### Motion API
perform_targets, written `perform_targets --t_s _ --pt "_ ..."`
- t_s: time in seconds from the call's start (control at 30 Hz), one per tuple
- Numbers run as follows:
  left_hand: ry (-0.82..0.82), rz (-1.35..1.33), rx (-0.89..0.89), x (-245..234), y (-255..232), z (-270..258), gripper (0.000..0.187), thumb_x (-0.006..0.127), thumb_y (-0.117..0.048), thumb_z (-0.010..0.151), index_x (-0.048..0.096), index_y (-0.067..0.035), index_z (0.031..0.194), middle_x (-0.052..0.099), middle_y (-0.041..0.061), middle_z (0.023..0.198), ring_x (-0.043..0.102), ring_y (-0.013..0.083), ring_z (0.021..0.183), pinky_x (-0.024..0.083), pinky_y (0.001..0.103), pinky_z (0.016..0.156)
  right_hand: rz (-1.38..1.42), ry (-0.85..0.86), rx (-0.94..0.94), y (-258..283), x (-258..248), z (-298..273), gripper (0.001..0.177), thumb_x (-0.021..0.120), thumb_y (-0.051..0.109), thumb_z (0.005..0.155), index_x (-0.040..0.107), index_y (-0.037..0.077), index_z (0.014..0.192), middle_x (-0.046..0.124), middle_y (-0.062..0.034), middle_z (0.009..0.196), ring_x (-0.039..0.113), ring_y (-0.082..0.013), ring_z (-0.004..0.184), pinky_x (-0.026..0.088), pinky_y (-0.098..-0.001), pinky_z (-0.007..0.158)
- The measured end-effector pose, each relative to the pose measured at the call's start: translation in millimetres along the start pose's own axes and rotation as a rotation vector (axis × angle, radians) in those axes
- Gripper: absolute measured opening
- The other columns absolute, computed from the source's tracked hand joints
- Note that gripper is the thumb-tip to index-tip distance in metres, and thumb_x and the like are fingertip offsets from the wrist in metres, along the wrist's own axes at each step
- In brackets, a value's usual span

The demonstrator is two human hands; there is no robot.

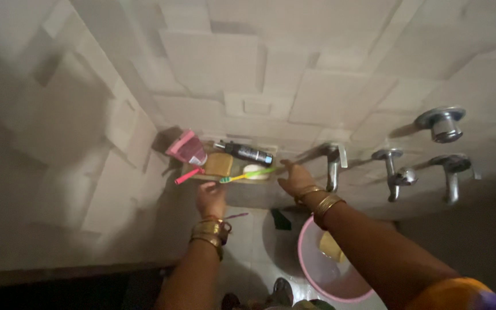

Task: The person wipes a wall-mounted plastic shelf with a green cloth, then rinses the cloth under a tap. They place a toothbrush and toothpaste tube on the shelf, rinse each toothbrush under the tap, and return them to the shelf. The person also rinses a pink razor under the tap.

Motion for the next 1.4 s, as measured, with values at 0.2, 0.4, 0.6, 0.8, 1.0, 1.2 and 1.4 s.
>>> perform_targets --t_s 0.2,0.4,0.6,0.8,1.0,1.2,1.4 --pt "0.033 -0.211 -0.167 23 -10 -14 0.051 0.084 -0.015 0.080 0.054 -0.007 0.120 0.071 0.007 0.096 0.067 0.0159 0.078 0.056 0.031 0.067 0.155 -0.010 0.081 -5 11 5 0.052 0.077 0.017 0.078 0.066 0.011 0.129 0.073 -0.0181 0.116 0.074 -0.0311 0.101 0.058 -0.0413 0.089" --pt "0.051 -0.374 -0.320 17 -32 -26 0.037 0.076 -0.003 0.084 0.057 -0.006 0.115 0.069 0.007 0.097 0.069 0.0163 0.076 0.059 0.030 0.063 0.180 -0.107 0.038 0 6 1 0.036 0.077 0.016 0.079 0.075 0.007 0.114 0.077 -0.0172 0.103 0.076 -0.0304 0.094 0.060 -0.0387 0.086" --pt "0.099 -0.613 -0.240 15 -48 -37 0.026 0.075 -0.003 0.086 0.061 -0.003 0.107 0.071 0.008 0.096 0.072 0.0165 0.078 0.063 0.030 0.065 0.057 0.103 0.156 27 -6 -28 0.037 0.082 0.026 0.081 0.075 0.012 0.114 0.076 -0.0118 0.106 0.075 -0.0261 0.093 0.060 -0.0384 0.082" --pt "0.348 -0.414 0.013 25 -107 -80 0.017 0.078 -0.006 0.085 0.070 -0.002 0.100 0.076 0.010 0.089 0.072 0.0142 0.075 0.060 0.028 0.063 0.163 0.162 0.006 38 -8 -60 0.031 0.076 0.031 0.087 0.072 0.012 0.112 0.078 -0.0133 0.099 0.075 -0.0266 0.088 0.056 -0.0404 0.084" --pt "0.467 0.008 0.280 50 -181 -141 0.018 0.078 -0.019 0.087 0.075 -0.005 0.098 0.077 0.011 0.084 0.074 0.0207 0.073 0.058 0.033 0.066 0.264 0.014 -0.301 6 -28 -103 0.024 0.064 0.025 0.096 0.072 0.007 0.111 0.074 -0.0179 0.097 0.070 -0.0319 0.082 0.057 -0.0408 0.075" --pt "0.678 0.050 0.684 68 -280 -222 0.015 0.066 -0.022 0.096 0.073 -0.013 0.106 0.075 0.009 0.099 0.074 0.0298 0.085 0.058 0.039 0.073 0.227 0.288 0.528 -77 -35 -157 0.029 0.052 0.028 0.103 0.066 0.010 0.120 0.071 -0.0141 0.095 0.069 -0.0318 0.072 0.058 -0.0467 0.066" --pt "0.894 -0.042 1.069 130 -346 -302 0.026 0.061 -0.014 0.098 0.068 -0.013 0.124 0.067 0.006 0.128 0.064 0.0279 0.120 0.055 0.040 0.099 0.526 -0.041 0.438 -208 -31 -185 0.035 0.060 0.027 0.095 0.064 0.008 0.124 0.075 -0.0164 0.110 0.070 -0.0294 0.094 0.054 -0.0427 0.082"
Point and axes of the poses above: each hand's wrist, its own z-axis towards the middle knuckle, its own x-axis out of the palm, y = z × x, the point moved 5 cm from there along z, towards the middle knuckle
